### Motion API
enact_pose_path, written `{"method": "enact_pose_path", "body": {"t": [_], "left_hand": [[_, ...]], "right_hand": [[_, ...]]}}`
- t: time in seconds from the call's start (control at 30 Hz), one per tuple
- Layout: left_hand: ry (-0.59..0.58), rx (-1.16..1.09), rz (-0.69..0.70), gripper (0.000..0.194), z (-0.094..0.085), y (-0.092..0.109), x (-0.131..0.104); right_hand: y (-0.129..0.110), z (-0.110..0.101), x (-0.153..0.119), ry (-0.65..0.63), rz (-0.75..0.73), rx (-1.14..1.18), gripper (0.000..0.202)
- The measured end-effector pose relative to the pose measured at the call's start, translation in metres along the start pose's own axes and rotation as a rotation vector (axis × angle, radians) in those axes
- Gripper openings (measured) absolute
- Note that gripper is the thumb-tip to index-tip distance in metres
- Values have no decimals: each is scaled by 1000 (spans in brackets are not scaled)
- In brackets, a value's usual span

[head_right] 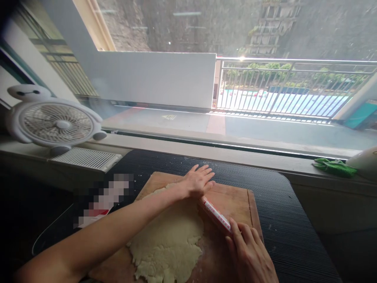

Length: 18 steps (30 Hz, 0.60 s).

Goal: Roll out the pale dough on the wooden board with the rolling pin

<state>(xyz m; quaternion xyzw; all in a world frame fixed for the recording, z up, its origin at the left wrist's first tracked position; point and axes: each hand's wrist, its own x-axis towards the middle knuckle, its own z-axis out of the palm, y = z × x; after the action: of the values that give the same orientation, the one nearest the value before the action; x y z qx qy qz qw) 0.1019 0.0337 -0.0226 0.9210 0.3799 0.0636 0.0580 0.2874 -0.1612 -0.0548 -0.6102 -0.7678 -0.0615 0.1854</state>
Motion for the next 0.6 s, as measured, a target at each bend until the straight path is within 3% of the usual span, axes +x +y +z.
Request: {"method": "enact_pose_path", "body": {"t": [0.07,0.27,0.33,0.47,0.53,0.6], "left_hand": [[1,3,-19,52,1,3,3],[106,9,35,47,5,4,-43],[78,-1,9,48,6,4,-34],[-36,-34,-59,55,5,9,8],[-42,-34,-67,55,4,12,8],[-10,-22,-42,53,2,15,-12]], "right_hand": [[0,-7,3,2,-13,-10,39],[-10,-18,0,-6,-137,-27,40],[-9,-17,3,-15,-128,-47,39],[1,-13,11,0,-45,-105,34],[4,-10,8,-8,-60,-114,34],[5,-8,2,-28,-101,-112,36]]}}
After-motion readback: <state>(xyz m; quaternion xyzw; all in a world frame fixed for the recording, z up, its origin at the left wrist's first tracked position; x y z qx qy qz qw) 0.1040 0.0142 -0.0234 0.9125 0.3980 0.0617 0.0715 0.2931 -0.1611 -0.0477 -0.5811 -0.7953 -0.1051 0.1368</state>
